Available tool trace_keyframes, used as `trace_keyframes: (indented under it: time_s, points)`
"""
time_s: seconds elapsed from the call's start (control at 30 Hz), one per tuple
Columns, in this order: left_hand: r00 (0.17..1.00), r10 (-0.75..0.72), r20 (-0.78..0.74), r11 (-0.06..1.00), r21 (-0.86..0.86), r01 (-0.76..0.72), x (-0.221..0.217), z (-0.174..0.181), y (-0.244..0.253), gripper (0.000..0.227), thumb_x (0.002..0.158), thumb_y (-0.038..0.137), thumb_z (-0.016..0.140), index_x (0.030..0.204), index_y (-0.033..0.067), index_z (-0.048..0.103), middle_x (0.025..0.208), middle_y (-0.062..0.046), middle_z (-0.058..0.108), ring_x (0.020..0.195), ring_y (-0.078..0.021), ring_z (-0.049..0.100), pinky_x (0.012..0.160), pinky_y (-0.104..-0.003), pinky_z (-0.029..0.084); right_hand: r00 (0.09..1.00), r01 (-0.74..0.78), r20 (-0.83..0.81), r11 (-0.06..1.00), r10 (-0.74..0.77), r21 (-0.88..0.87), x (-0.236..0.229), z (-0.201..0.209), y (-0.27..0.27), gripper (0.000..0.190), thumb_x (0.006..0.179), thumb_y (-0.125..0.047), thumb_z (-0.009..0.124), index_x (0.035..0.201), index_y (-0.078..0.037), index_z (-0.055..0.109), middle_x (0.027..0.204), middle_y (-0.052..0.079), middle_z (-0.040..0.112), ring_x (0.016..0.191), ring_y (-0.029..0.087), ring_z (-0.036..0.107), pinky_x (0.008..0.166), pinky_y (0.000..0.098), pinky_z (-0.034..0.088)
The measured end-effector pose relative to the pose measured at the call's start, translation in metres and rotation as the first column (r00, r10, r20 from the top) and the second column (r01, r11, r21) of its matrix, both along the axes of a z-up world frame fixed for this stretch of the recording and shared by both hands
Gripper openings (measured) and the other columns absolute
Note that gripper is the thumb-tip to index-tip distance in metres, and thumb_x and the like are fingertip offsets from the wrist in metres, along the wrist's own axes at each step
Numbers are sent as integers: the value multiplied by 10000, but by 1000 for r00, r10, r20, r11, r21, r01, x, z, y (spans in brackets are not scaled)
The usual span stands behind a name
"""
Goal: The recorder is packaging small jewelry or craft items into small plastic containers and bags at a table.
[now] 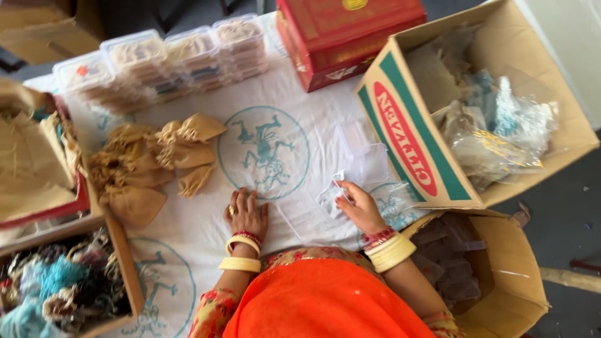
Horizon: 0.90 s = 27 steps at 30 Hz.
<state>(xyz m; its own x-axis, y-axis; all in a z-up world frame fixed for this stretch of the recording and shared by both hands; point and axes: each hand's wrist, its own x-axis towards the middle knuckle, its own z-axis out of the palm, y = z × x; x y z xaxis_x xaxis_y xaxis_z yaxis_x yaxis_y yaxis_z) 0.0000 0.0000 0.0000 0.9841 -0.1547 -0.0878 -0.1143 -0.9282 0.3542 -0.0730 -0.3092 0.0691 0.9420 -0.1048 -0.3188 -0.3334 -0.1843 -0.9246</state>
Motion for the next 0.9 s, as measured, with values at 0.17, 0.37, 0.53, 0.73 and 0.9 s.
trace_keyframes:
  time_s: [0.17,0.37,0.53,0.73,0.9]
  points:
    - [1000,25,14,996,-83,-23,-3,1,6,563,891,329,650,1397,118,521,1528,-82,450,1491,-268,316,1161,-518,210,999,7,-46,999,-9,-46,12,-18,35,544,907,-206,733,1400,-92,535,1066,77,660,847,157,648,668,302,556]
    - [997,11,79,979,-202,5,-5,3,12,640,848,286,673,1421,86,469,1494,-113,477,1461,-289,370,1158,-522,237,947,-74,159,673,278,-736,5,-7,22,654,754,-148,836,1354,-104,581,1303,147,603,1139,344,596,941,452,504]
    - [982,-80,170,952,-280,125,-6,22,13,710,831,349,684,1445,97,433,1486,-204,445,1405,-358,383,1109,-555,245,953,-151,-11,442,303,-884,7,13,37,752,646,-121,856,1342,-123,571,1415,165,495,1254,385,503,972,504,437]
    - [989,-61,131,969,-232,90,2,10,-4,457,862,400,722,1270,224,616,1411,-164,512,1320,-369,442,1042,-572,276,958,-129,38,545,285,-829,-1,-47,14,674,729,-70,812,1359,-132,579,1263,159,555,1200,380,540,1030,462,462]
    - [969,134,207,874,-486,-17,31,-39,-3,277,933,92,685,1167,234,731,1172,-67,670,1167,-274,617,1061,-422,456,981,-175,-41,788,187,-590,14,-11,20,386,751,-8,734,1121,-112,706,1020,95,652,979,301,644,888,411,531]
